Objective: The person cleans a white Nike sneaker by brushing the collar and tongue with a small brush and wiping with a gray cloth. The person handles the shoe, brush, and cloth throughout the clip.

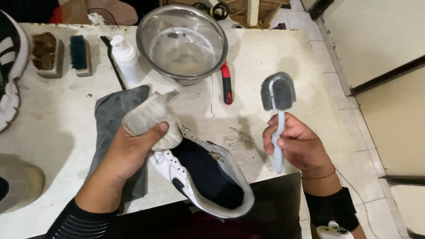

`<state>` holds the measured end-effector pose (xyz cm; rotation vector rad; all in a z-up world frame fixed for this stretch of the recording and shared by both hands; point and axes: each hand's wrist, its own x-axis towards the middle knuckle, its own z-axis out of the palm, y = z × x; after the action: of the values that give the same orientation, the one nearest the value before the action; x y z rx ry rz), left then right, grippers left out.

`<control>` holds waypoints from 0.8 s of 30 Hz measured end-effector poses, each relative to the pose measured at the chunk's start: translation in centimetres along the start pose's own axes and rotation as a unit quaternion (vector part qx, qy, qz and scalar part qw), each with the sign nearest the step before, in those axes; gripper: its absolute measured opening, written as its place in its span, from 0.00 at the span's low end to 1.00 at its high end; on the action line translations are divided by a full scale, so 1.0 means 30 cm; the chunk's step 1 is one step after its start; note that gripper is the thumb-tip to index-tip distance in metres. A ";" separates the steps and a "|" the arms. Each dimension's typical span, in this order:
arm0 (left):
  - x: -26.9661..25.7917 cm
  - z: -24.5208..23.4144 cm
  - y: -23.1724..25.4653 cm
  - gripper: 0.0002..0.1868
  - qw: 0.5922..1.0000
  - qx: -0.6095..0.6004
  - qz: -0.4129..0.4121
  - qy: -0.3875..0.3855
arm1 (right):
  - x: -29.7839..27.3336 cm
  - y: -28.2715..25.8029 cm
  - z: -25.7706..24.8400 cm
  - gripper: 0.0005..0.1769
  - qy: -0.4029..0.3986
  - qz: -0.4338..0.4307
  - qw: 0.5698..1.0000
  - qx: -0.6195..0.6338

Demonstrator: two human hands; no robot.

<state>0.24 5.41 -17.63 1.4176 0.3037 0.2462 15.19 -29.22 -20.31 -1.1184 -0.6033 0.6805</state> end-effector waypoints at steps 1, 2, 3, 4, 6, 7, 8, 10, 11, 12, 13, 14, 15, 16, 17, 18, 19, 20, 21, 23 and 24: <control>0.007 -0.002 -0.014 0.14 1.000 0.000 0.000 -0.004 | -0.002 -0.011 0.012 0.27 0.004 -0.001 1.000 -0.001; 0.011 -0.007 -0.026 0.13 1.000 -0.011 0.005 -0.006 | -0.002 -0.020 0.025 0.22 -0.005 0.013 1.000 -0.021; 0.015 -0.012 -0.038 0.13 1.000 -0.021 0.010 -0.008 | -0.001 -0.029 0.039 0.18 -0.014 0.027 0.999 -0.041; 0.015 -0.009 -0.040 0.13 1.000 -0.020 0.010 -0.010 | -0.003 -0.027 0.052 0.18 -0.012 0.026 0.999 -0.041; 0.015 -0.006 -0.041 0.13 0.999 -0.026 0.018 -0.013 | -0.006 -0.024 0.080 0.14 0.012 0.035 0.998 -0.042; 0.011 -0.005 -0.046 0.13 0.999 -0.025 0.019 -0.015 | -0.008 -0.017 0.074 0.14 0.013 0.034 0.998 -0.043; 0.007 -0.004 -0.050 0.13 0.999 -0.042 0.018 -0.011 | -0.009 -0.010 0.067 0.15 0.032 0.017 0.996 -0.085; 0.003 0.002 -0.050 0.12 0.998 -0.059 0.017 -0.010 | -0.010 -0.009 0.073 0.26 0.054 -0.001 0.990 -0.127; 0.003 0.006 -0.046 0.11 0.997 -0.071 0.024 -0.016 | -0.009 -0.014 0.086 0.31 0.073 -0.005 0.987 -0.144; 0.000 0.009 -0.042 0.11 0.996 -0.082 0.030 -0.021 | -0.008 -0.017 0.098 0.38 0.091 -0.009 0.983 -0.160; 0.001 0.011 -0.041 0.11 0.996 -0.082 0.030 -0.024 | -0.012 -0.018 0.104 0.38 0.093 -0.010 0.983 -0.160; 0.000 0.011 -0.039 0.10 0.995 -0.089 0.034 -0.024 | -0.016 -0.017 0.110 0.36 0.116 -0.012 0.978 -0.175; 0.000 0.010 -0.039 0.09 0.994 -0.097 0.038 -0.025 | -0.020 -0.015 0.116 0.35 0.139 -0.013 0.972 -0.189; 0.000 0.012 -0.039 0.09 0.994 -0.096 0.037 -0.025 | -0.023 -0.016 0.124 0.35 0.139 -0.013 0.972 -0.189; -0.001 0.013 -0.039 0.08 0.993 -0.107 0.043 -0.025 | -0.025 -0.018 0.132 0.34 0.143 -0.016 0.970 -0.194; -0.001 0.013 -0.039 0.06 0.992 -0.118 0.049 -0.023 | -0.025 -0.019 0.139 0.34 0.146 -0.018 0.969 -0.199; -0.003 0.014 -0.040 0.06 0.992 -0.118 0.049 -0.023 | -0.033 -0.010 0.134 0.34 0.146 -0.018 0.969 -0.199; -0.005 0.015 -0.040 0.06 0.991 -0.120 0.052 -0.026 | -0.039 -0.001 0.130 0.32 0.146 -0.019 0.970 -0.195; -0.007 0.016 -0.041 0.06 0.991 -0.122 0.055 -0.029 | -0.046 0.008 0.125 0.31 0.146 -0.020 0.971 -0.191; -0.008 0.021 -0.024 0.06 0.990 -0.126 0.056 -0.029 | -0.058 0.020 0.110 0.31 0.136 -0.014 0.974 -0.183; -0.010 0.022 -0.015 0.06 0.990 -0.129 0.057 -0.029 | -0.064 0.028 0.104 0.30 0.125 -0.007 0.976 -0.176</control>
<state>0.18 4.65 -17.98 1.1842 0.1380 0.3255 11.49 -28.57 -20.28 -1.5014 -0.5261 0.4176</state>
